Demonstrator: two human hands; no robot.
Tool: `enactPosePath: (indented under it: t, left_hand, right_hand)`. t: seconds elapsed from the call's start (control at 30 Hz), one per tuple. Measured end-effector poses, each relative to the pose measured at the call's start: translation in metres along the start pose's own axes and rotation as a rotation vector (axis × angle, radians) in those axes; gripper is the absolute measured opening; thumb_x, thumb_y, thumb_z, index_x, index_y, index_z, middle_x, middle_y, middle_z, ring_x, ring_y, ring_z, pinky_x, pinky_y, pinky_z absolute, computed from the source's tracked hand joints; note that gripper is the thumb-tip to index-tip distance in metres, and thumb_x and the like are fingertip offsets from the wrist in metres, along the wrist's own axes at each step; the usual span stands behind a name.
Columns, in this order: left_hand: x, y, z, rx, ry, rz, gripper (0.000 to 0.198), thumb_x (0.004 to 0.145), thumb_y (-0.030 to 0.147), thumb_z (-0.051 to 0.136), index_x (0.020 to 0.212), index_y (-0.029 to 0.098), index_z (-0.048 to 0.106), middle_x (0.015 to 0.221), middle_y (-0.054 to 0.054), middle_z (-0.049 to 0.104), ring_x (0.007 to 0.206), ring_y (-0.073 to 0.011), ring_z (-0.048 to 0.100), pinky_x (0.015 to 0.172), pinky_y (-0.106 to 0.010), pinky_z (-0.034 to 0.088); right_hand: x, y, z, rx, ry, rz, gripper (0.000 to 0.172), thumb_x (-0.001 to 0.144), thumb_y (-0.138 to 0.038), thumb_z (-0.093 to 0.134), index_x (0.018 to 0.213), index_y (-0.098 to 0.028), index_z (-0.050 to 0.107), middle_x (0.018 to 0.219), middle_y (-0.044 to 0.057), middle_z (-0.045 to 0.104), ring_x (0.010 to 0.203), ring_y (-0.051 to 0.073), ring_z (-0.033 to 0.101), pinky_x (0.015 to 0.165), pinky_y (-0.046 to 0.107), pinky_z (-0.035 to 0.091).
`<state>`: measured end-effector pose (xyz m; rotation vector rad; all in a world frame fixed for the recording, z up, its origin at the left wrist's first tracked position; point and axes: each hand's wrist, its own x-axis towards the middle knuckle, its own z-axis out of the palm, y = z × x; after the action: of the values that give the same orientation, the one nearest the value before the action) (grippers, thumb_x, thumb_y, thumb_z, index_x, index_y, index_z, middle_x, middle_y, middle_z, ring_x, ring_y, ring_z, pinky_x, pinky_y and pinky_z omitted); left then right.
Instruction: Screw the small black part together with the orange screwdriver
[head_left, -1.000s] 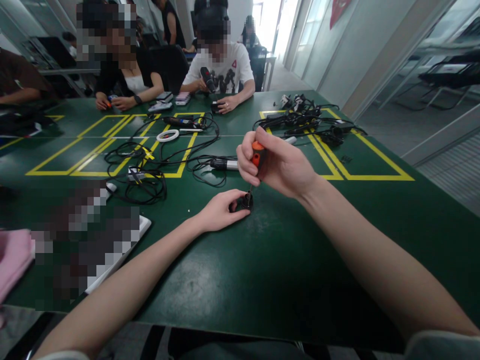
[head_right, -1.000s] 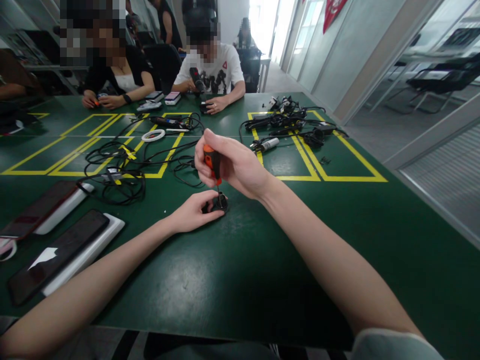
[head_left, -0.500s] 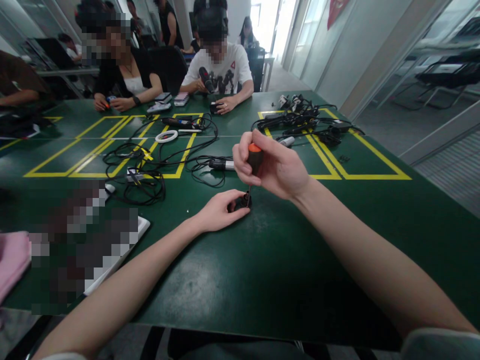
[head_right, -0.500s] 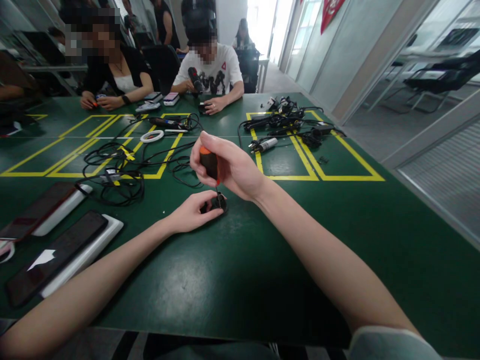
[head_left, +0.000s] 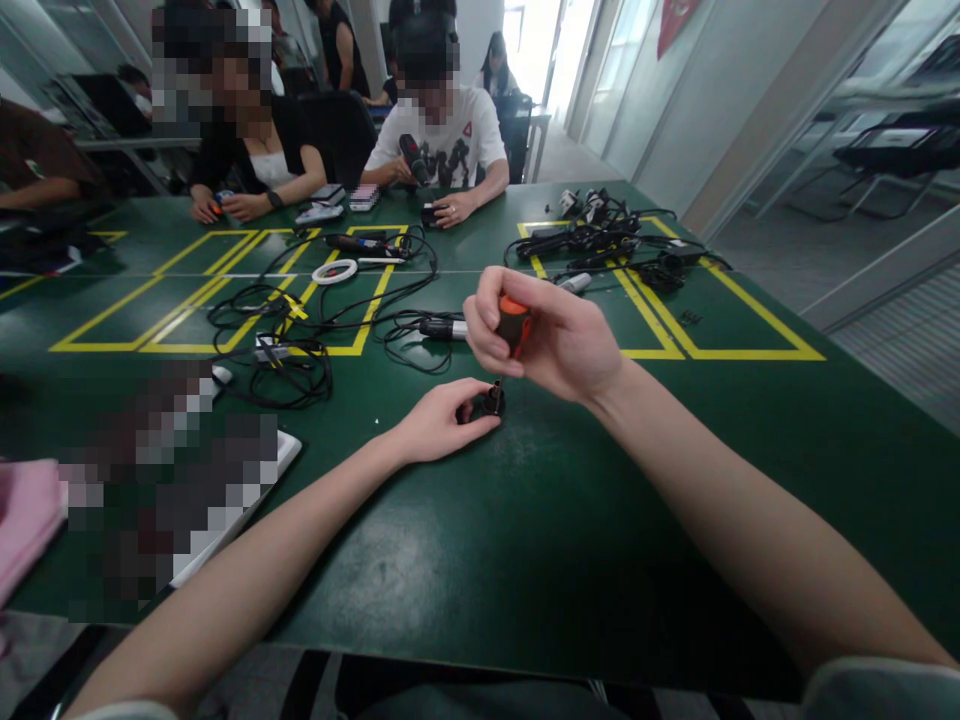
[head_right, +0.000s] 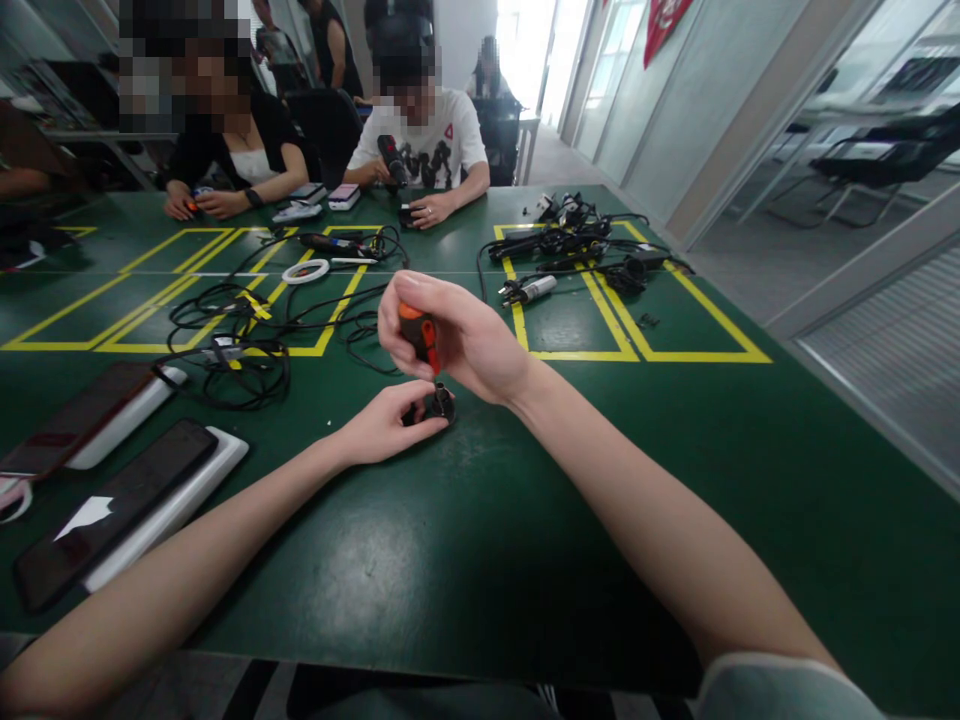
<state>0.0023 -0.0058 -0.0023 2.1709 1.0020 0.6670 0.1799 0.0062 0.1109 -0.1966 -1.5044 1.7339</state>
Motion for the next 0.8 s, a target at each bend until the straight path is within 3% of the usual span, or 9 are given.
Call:
enactPosePath:
  t: [0.17, 0.33, 0.47, 0.6, 0.8]
  left_hand:
    - [0.0, 0.001, 0.0, -0.007, -0.002, -0.02, 0.029, 0.096, 0.04, 0.07, 0.113, 0.016, 0.071, 0.079, 0.001, 0.062, 0.071, -0.0158, 0.055, 0.07, -0.028, 0.046]
    - [0.0, 0.001, 0.0, -0.006, -0.003, -0.013, 0.028, 0.096, 0.04, 0.07, 0.112, 0.016, 0.072, 0.078, 0.001, 0.061, 0.07, -0.0155, 0.054, 0.071, -0.028, 0.045]
    - [0.0, 0.0, 0.0, -0.014, 0.006, -0.002, 0.028, 0.096, 0.039, 0.071, 0.111, 0.015, 0.072, 0.08, 0.001, 0.062, 0.071, -0.0152, 0.054, 0.072, -0.028, 0.045]
    - [0.0, 0.0, -0.001, -0.001, 0.003, -0.008, 0.028, 0.096, 0.037, 0.071, 0.114, 0.016, 0.072, 0.083, 0.0, 0.064, 0.072, -0.016, 0.056, 0.072, -0.028, 0.047]
    - [0.0, 0.001, -0.002, 0.003, -0.006, -0.011, 0.028, 0.097, 0.039, 0.07, 0.114, 0.016, 0.071, 0.08, 0.0, 0.063, 0.072, -0.0161, 0.056, 0.071, -0.028, 0.047]
  right_hand:
    - [0.002, -0.005, 0.003, 0.017, -0.013, 0.054, 0.051, 0.109, -0.054, 0.055, 0.07, -0.02, 0.05, 0.055, -0.007, 0.036, 0.045, 0.008, 0.029, 0.042, 0.02, 0.027]
    - [0.001, 0.002, 0.004, 0.048, -0.032, -0.01, 0.041, 0.104, -0.052, 0.062, 0.079, -0.021, 0.052, 0.053, -0.011, 0.031, 0.042, 0.006, 0.02, 0.041, 0.019, 0.019]
    - [0.001, 0.004, 0.001, 0.028, -0.042, -0.052, 0.037, 0.101, -0.045, 0.069, 0.08, -0.021, 0.051, 0.058, -0.008, 0.045, 0.042, 0.006, 0.032, 0.041, 0.018, 0.027]
    - [0.002, -0.004, 0.003, 0.003, 0.01, 0.032, 0.046, 0.103, -0.049, 0.066, 0.072, -0.02, 0.048, 0.064, -0.004, 0.05, 0.051, 0.008, 0.042, 0.045, 0.02, 0.038]
    - [0.003, -0.004, 0.005, 0.033, 0.001, 0.057, 0.049, 0.107, -0.051, 0.057, 0.07, -0.022, 0.045, 0.052, -0.009, 0.03, 0.044, 0.007, 0.024, 0.04, 0.018, 0.025]
